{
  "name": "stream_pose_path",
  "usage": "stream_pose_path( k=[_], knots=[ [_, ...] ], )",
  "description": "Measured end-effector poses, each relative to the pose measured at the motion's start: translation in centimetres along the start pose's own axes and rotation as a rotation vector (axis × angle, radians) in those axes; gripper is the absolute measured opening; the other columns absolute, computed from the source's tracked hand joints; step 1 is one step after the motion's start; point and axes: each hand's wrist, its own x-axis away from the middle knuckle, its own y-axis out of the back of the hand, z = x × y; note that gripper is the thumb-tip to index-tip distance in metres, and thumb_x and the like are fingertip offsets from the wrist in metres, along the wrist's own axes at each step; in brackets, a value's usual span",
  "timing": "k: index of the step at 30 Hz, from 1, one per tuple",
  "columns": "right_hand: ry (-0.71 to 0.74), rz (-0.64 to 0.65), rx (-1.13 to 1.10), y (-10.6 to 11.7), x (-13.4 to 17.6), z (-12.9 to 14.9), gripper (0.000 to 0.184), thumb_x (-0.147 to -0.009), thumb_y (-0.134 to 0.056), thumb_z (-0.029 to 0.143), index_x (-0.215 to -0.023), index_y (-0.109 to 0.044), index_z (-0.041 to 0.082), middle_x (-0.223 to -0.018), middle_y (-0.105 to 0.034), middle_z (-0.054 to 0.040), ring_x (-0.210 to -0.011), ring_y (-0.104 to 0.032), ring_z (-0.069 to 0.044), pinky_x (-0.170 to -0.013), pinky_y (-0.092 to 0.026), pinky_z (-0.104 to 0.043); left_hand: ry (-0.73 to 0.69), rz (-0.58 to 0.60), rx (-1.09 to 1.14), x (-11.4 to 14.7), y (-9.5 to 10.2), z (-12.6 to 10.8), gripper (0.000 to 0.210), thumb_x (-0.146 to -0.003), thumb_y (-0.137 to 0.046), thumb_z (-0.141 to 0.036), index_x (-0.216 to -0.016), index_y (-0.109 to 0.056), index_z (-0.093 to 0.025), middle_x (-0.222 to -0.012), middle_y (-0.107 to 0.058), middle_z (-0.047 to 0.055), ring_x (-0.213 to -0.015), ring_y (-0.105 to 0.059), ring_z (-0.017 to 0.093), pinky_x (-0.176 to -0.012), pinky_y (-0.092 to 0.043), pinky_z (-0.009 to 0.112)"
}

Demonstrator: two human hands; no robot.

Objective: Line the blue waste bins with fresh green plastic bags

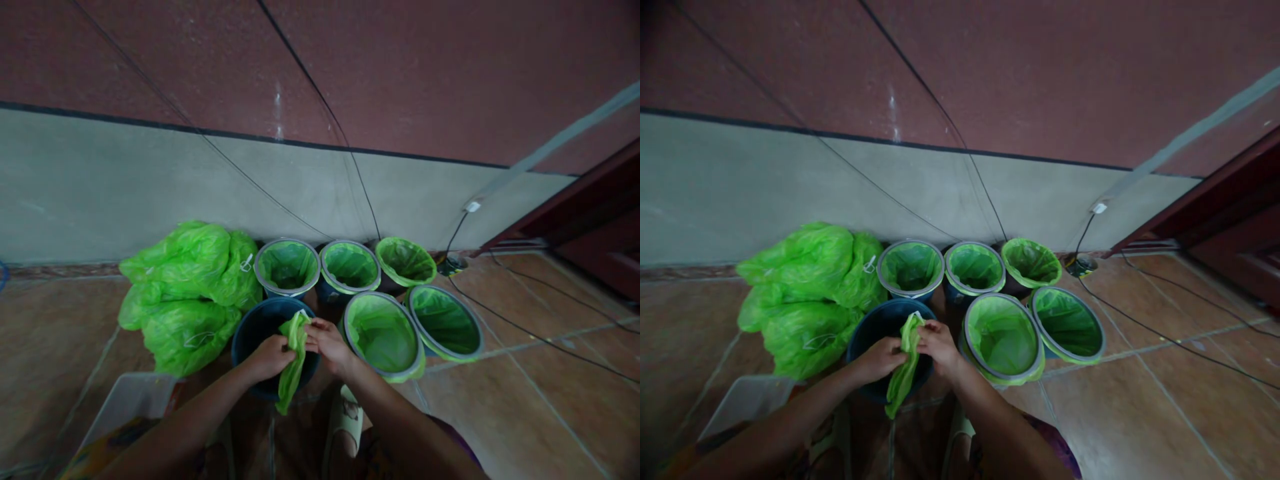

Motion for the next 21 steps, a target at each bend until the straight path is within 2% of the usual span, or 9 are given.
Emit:
stream_pose_path(
  k=[3, 7, 9, 11, 14, 16, 18, 19, 21],
  knots=[
    [0.011, -0.060, 0.183, 0.2, -0.2, 0.0, 0.029, -0.067, -0.074, 0.041, -0.075, -0.061, 0.016, -0.064, -0.064, -0.0012, -0.057, -0.060, -0.014, -0.059, -0.049, -0.027, 0.078, -0.080, -0.165, -0.3, 0.8, 0.3, 0.024, -0.080, -0.046, -0.019, -0.075, -0.069, -0.016, -0.070, -0.068, 0.003, -0.069, -0.064, 0.017, -0.063, -0.043, 0.025],
    [0.121, -0.151, 0.846, 1.6, -0.2, 1.2, 0.013, -0.080, -0.058, 0.023, -0.080, -0.069, 0.016, -0.076, -0.071, -0.0056, -0.073, -0.065, -0.018, -0.068, -0.047, -0.027, 0.196, -0.278, -0.426, 0.0, 3.3, 0.5, 0.028, -0.081, -0.044, -0.011, -0.091, -0.070, -0.017, -0.094, -0.074, 0.008, -0.091, -0.068, 0.021, -0.080, -0.046, 0.028],
    [0.134, -0.084, 1.207, 2.4, 0.1, 2.1, 0.018, -0.079, -0.055, 0.015, -0.084, -0.072, 0.017, -0.086, -0.074, -0.0077, -0.086, -0.067, -0.021, -0.077, -0.047, -0.029, 0.208, -0.388, -0.546, 0.4, 4.5, 0.4, 0.034, -0.080, -0.043, -0.007, -0.101, -0.068, -0.018, -0.102, -0.074, 0.009, -0.098, -0.067, 0.022, -0.091, -0.044, 0.034],
    [0.084, 0.036, 1.431, 3.0, 0.7, 2.7, 0.023, -0.076, -0.056, 0.012, -0.090, -0.074, 0.017, -0.095, -0.074, -0.0100, -0.095, -0.067, -0.024, -0.083, -0.046, -0.031, 0.148, -0.451, -0.631, 0.9, 5.1, 0.2, 0.039, -0.079, -0.042, -0.002, -0.103, -0.067, -0.020, -0.105, -0.073, 0.009, -0.103, -0.066, 0.024, -0.101, -0.039, 0.043],
    [0.068, 0.141, 1.468, 3.0, 1.3, 3.0, 0.043, -0.073, -0.058, 0.009, -0.114, -0.070, 0.016, -0.113, -0.072, -0.0122, -0.107, -0.065, -0.025, -0.090, -0.046, -0.032, -0.017, -0.447, -0.643, 1.1, 4.8, -0.2, 0.044, -0.075, -0.041, 0.002, -0.100, -0.068, -0.021, -0.106, -0.073, 0.007, -0.107, -0.064, 0.026, -0.109, -0.028, 0.055],
    [0.145, 0.167, 1.390, 2.4, 1.5, 2.6, 0.060, -0.072, -0.062, 0.013, -0.132, -0.059, 0.014, -0.127, -0.065, -0.0148, -0.116, -0.061, -0.025, -0.097, -0.045, -0.033, -0.113, -0.432, -0.602, 0.9, 4.1, -0.3, 0.046, -0.073, -0.041, 0.003, -0.100, -0.068, -0.022, -0.103, -0.073, 0.006, -0.106, -0.065, 0.026, -0.110, -0.025, 0.056],
    [0.229, 0.192, 1.287, 1.5, 1.5, 2.1, 0.072, -0.072, -0.069, 0.022, -0.141, -0.050, 0.013, -0.134, -0.061, -0.0160, -0.120, -0.059, -0.025, -0.100, -0.044, -0.033, -0.195, -0.430, -0.576, 0.6, 3.5, -0.4, 0.046, -0.073, -0.042, 0.002, -0.100, -0.069, -0.023, -0.100, -0.074, 0.005, -0.103, -0.065, 0.026, -0.111, -0.025, 0.057],
    [0.254, 0.199, 1.251, 1.1, 1.4, 1.8, 0.072, -0.073, -0.070, 0.025, -0.141, -0.049, 0.013, -0.132, -0.062, -0.0152, -0.118, -0.060, -0.024, -0.099, -0.044, -0.032, -0.234, -0.428, -0.569, 0.5, 3.4, -0.5, 0.045, -0.073, -0.042, 0.002, -0.100, -0.069, -0.023, -0.099, -0.074, 0.004, -0.101, -0.065, 0.025, -0.111, -0.024, 0.057],
    [0.262, 0.168, 1.250, 0.3, 1.2, 1.4, 0.055, -0.078, -0.065, 0.026, -0.131, -0.058, 0.016, -0.119, -0.069, -0.0117, -0.108, -0.064, -0.023, -0.094, -0.046, -0.031, -0.299, -0.429, -0.562, 0.3, 3.3, -0.8, 0.045, -0.075, -0.042, 0.001, -0.100, -0.070, -0.024, -0.099, -0.074, 0.004, -0.101, -0.064, 0.025, -0.112, -0.023, 0.057]
  ],
)
